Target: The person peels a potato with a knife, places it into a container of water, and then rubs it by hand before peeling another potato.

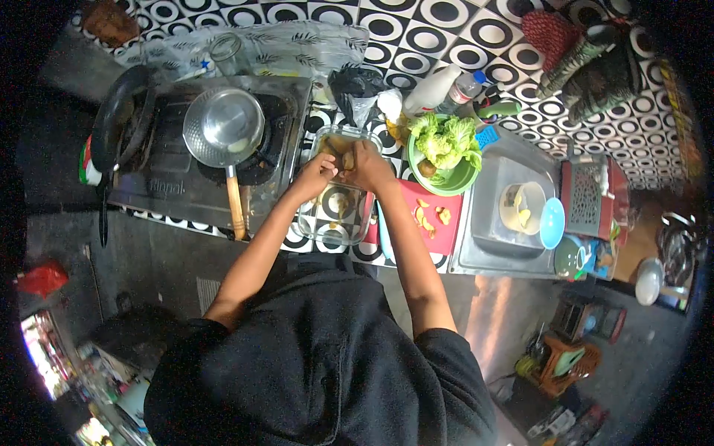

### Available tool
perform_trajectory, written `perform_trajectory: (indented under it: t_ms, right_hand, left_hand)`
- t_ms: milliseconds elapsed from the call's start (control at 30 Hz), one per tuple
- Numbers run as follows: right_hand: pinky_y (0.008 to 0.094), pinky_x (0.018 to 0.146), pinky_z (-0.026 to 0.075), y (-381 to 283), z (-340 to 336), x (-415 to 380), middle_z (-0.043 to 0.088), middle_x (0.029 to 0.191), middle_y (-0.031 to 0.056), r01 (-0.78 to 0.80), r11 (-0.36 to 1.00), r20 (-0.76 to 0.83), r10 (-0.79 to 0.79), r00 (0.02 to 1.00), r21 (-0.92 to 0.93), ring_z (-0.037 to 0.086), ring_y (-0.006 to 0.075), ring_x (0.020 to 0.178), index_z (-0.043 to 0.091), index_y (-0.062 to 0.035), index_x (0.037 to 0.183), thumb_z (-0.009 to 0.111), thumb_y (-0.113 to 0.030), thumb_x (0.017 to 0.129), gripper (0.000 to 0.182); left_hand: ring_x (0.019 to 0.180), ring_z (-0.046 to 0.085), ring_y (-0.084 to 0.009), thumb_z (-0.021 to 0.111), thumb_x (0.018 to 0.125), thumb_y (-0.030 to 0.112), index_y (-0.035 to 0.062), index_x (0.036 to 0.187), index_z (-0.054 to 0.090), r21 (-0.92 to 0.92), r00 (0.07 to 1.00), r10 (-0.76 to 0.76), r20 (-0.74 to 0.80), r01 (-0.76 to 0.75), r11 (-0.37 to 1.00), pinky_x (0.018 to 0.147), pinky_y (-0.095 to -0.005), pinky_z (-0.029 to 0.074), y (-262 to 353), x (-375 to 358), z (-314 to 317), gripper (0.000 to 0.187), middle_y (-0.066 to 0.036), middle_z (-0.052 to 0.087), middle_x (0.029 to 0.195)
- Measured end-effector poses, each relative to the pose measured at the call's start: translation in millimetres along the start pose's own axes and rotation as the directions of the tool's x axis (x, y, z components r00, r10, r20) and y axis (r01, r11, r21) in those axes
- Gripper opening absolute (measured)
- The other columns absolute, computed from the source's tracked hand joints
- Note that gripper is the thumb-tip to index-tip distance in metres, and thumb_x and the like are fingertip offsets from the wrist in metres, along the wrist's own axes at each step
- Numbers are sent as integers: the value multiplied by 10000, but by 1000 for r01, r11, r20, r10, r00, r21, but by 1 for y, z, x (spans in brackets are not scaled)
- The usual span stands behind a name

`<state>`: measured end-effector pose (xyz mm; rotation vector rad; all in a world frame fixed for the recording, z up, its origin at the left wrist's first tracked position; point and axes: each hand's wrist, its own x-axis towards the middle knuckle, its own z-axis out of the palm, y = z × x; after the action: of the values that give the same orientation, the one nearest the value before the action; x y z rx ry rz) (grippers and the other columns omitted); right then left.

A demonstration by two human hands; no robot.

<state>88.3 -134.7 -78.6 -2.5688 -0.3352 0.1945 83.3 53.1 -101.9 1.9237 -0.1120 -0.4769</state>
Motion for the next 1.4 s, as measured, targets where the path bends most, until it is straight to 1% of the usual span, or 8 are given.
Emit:
perform_trajectory:
  t_ms: [300,433,667,800,900,1000,1133,1400]
  right_hand:
    - [434,910,473,-10,7,7,500,1169,242,2,1000,-57,-2,998,9,532,407,1094,462,34,1209,840,-290,633,762]
    - [423,921,467,-11,3,4,564,1120,198,-95,948,63,80,995,303,570,377,1045,487,-13,1238,749,-193,723,605]
    - [431,779,516,55,55,5,616,1034,240,52,983,158,-24,987,-175,625,373,924,571,-14,1146,637,-321,823,451]
    - [452,691,527,32,42,7,662,801,200,9,980,122,16,992,-201,643,391,720,575,-7,1138,649,-336,792,483]
    - [446,717,524,29,36,12,662,891,222,1,979,158,32,987,-204,651,375,796,578,-25,1156,665,-340,772,504]
    - [433,734,524,18,14,11,652,961,231,224,950,28,-223,974,-217,646,364,852,590,-35,1159,666,-317,761,494]
    - [385,798,518,3,5,4,651,965,195,-175,936,-63,203,977,305,643,327,875,590,-11,1124,641,-182,765,402]
    - [393,840,498,-2,23,-13,643,1051,227,-162,967,106,143,984,195,626,363,956,528,3,1183,640,-177,784,452]
  left_hand:
    - [1014,627,-292,624,883,150,-37,1194,503,-111,983,-179,46,183,977,866,-380,487,7,27,0,382,-195,639,1045]
    - [1198,524,-382,668,838,268,-42,1317,423,118,989,-130,-66,137,984,1009,-407,415,-7,38,12,621,-255,563,1244]
    - [1232,498,-375,779,750,178,-37,1320,404,241,998,-59,33,50,969,1012,-390,409,18,23,10,715,-258,527,1286]
    - [1180,492,-423,796,680,150,-24,1241,439,397,998,60,32,-68,915,999,-437,421,3,27,17,688,-277,515,1247]
    - [1190,473,-435,813,643,143,-28,1230,430,400,989,140,-37,-114,909,1009,-439,412,9,24,17,721,-293,484,1263]
    - [1150,522,-403,802,656,137,-14,1216,440,353,988,122,-100,-80,932,989,-415,431,14,22,16,684,-254,533,1201]
    - [1146,518,-414,795,659,119,-19,1159,424,346,991,85,-101,-45,937,959,-427,449,5,28,21,638,-267,506,1209]
    - [1079,518,-448,793,673,88,-16,1163,412,421,998,22,-54,3,907,910,-470,448,23,12,18,630,-289,472,1173]
